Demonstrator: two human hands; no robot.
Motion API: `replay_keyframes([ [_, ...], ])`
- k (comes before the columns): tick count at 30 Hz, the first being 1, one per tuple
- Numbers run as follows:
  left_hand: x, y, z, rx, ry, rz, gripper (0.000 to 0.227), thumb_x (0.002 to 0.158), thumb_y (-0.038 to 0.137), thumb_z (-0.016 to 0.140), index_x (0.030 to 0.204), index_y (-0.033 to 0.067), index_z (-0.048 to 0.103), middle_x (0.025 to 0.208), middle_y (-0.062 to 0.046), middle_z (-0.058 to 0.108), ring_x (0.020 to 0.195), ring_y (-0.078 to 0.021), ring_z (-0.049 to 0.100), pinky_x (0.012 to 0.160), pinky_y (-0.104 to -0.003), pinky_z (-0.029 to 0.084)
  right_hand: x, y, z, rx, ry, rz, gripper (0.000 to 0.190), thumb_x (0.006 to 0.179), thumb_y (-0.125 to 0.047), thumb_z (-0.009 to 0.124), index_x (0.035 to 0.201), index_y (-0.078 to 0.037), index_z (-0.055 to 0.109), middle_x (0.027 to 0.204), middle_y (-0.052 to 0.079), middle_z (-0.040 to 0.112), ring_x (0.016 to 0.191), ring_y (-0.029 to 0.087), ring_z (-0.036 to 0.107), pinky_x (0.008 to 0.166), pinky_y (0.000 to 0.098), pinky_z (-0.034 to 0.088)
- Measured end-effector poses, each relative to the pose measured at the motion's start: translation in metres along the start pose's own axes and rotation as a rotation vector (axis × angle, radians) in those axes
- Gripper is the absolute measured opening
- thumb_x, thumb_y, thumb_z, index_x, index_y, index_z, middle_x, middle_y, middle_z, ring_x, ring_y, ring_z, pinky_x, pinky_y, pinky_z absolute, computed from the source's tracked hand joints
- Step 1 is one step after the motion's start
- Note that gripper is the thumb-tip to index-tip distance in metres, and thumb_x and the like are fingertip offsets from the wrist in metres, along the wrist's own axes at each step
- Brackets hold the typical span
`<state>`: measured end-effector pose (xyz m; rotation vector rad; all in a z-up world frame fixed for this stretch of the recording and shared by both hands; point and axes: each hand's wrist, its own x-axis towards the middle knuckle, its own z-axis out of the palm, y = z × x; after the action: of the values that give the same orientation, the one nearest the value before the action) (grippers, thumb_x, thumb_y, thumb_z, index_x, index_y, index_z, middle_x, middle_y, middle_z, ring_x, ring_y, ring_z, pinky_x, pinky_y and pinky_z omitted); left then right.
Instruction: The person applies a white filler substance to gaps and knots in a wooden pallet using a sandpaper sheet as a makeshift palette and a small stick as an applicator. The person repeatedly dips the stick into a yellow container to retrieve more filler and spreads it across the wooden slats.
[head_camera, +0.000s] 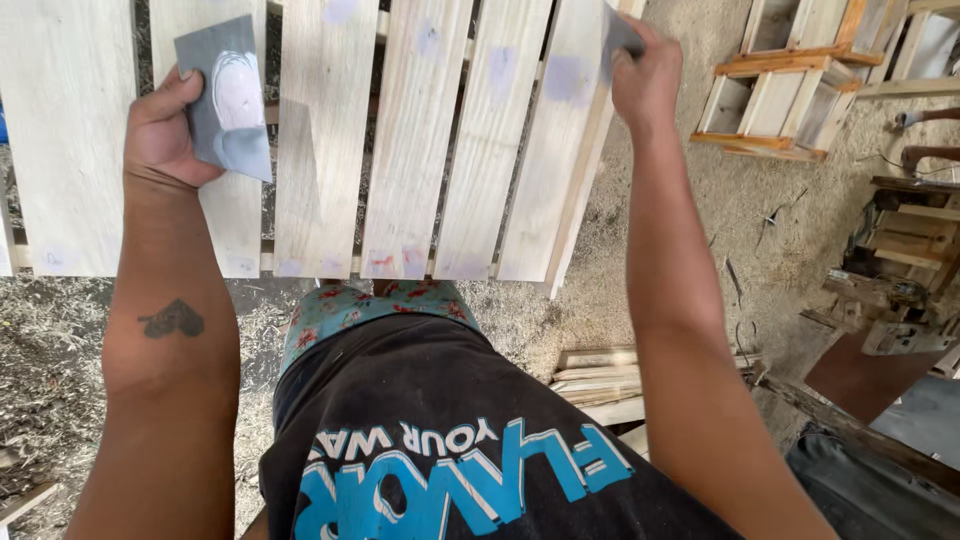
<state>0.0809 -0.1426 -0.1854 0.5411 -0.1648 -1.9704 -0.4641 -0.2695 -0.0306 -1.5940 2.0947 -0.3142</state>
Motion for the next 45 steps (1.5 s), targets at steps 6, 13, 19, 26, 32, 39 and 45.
replay_keyframes([
  [6,0.001,0.001,-0.004,-0.050,0.025,0.020,0.039,0.113,0.015,0.063,0.148,0.0054,0.050,0.141,-0.008,0.066,0.130,-0.0250,0.065,0.118,-0.045,0.051,0.030,0.005,0.016,-0.442,-0.045,-0.776,0.032,0.087,0.008,0.068,0.105,-0.014,0.084,0.111,0.005,0.078,0.109,0.024,0.066,0.108,0.0618,0.023],
  [13,-0.006,0.003,-0.010,-0.021,-0.053,0.007,0.039,0.113,0.017,0.060,0.148,0.0046,0.050,0.140,-0.009,0.066,0.130,-0.0258,0.065,0.119,-0.049,0.052,-0.026,0.036,0.056,-0.480,-0.089,-0.419,0.030,0.092,0.003,0.068,0.111,-0.016,0.080,0.112,0.002,0.073,0.107,0.020,0.060,0.116,0.0541,0.023],
  [19,-0.001,0.002,-0.004,-0.035,-0.013,0.043,0.039,0.116,0.017,0.060,0.151,0.0045,0.050,0.143,-0.010,0.065,0.129,-0.0266,0.062,0.121,-0.047,0.051,-0.094,0.033,0.077,-0.434,-0.130,-0.189,0.039,0.086,0.005,0.064,0.118,-0.016,0.076,0.116,0.004,0.072,0.109,0.021,0.061,0.116,0.0604,0.020],
  [26,0.003,-0.021,0.056,0.198,0.066,0.250,0.047,0.108,0.018,0.058,0.152,0.0060,0.047,0.143,-0.013,0.062,0.131,-0.0311,0.066,0.118,-0.052,0.055,-0.183,0.001,0.047,-0.585,-0.386,-0.058,0.047,0.091,0.009,0.051,0.118,-0.018,0.078,0.119,0.010,0.073,0.111,0.027,0.066,0.123,0.0558,0.024],
  [32,-0.018,-0.127,0.186,0.558,-0.020,0.573,0.046,0.114,0.016,0.060,0.154,0.0038,0.040,0.146,-0.011,0.058,0.136,-0.0224,0.057,0.120,-0.037,0.046,-0.258,-0.034,-0.016,1.056,0.166,-0.122,0.038,0.085,0.004,0.067,0.122,-0.001,0.071,0.117,0.017,0.074,0.106,0.027,0.074,0.094,0.0408,0.065],
  [39,-0.049,-0.163,0.297,0.602,-0.279,0.890,0.035,0.120,0.029,0.051,0.146,0.0045,0.049,0.127,-0.007,0.067,0.119,-0.0147,0.064,0.107,-0.028,0.050,-0.331,-0.087,-0.052,0.901,0.173,-0.742,0.049,0.102,0.010,0.067,0.146,-0.012,0.064,0.135,0.012,0.067,0.114,0.018,0.068,0.098,0.0285,0.059],
  [45,-0.079,-0.163,0.296,0.568,-0.076,0.869,0.036,0.118,0.031,0.049,0.141,0.0028,0.049,0.126,-0.007,0.065,0.118,-0.0146,0.063,0.104,-0.030,0.053,-0.348,-0.108,-0.033,0.241,0.157,-0.649,0.055,0.102,0.014,0.059,0.152,-0.006,0.058,0.158,0.016,0.053,0.146,0.029,0.055,0.120,0.0361,0.050],
])
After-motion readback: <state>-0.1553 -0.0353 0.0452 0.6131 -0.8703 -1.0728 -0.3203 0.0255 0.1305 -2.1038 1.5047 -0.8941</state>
